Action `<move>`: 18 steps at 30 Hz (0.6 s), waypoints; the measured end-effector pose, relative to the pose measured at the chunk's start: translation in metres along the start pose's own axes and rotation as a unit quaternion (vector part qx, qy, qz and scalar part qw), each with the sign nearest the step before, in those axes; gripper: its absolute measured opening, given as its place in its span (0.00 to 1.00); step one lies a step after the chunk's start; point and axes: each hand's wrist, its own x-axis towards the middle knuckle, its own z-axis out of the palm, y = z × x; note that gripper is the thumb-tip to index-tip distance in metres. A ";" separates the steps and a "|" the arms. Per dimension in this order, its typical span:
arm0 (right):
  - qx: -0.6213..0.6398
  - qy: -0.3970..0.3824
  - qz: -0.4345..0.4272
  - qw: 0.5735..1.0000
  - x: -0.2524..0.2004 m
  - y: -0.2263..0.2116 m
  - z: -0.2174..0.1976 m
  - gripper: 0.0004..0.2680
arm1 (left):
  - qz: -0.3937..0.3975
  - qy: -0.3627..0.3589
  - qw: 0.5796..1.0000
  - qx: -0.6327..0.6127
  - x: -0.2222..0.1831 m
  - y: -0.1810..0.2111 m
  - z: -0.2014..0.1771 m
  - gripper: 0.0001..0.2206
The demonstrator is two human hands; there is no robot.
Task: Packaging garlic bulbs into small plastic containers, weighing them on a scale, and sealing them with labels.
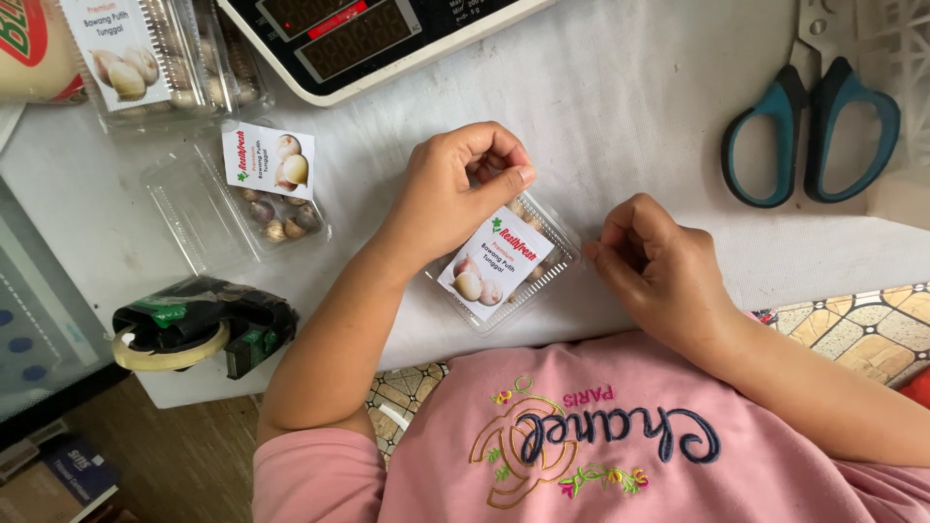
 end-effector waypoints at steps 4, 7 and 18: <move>-0.005 -0.001 -0.003 1.000 0.001 -0.001 0.001 0.07 | -0.003 0.005 1.000 -0.010 0.000 -0.003 0.000 0.03; -0.003 -0.003 0.005 1.000 0.003 -0.003 0.000 0.06 | -0.003 0.006 1.000 -0.010 0.000 -0.003 -0.002 0.03; -0.003 -0.024 0.013 1.000 0.022 -0.011 -0.011 0.06 | -0.022 0.011 1.000 -0.017 0.000 -0.013 -0.004 0.04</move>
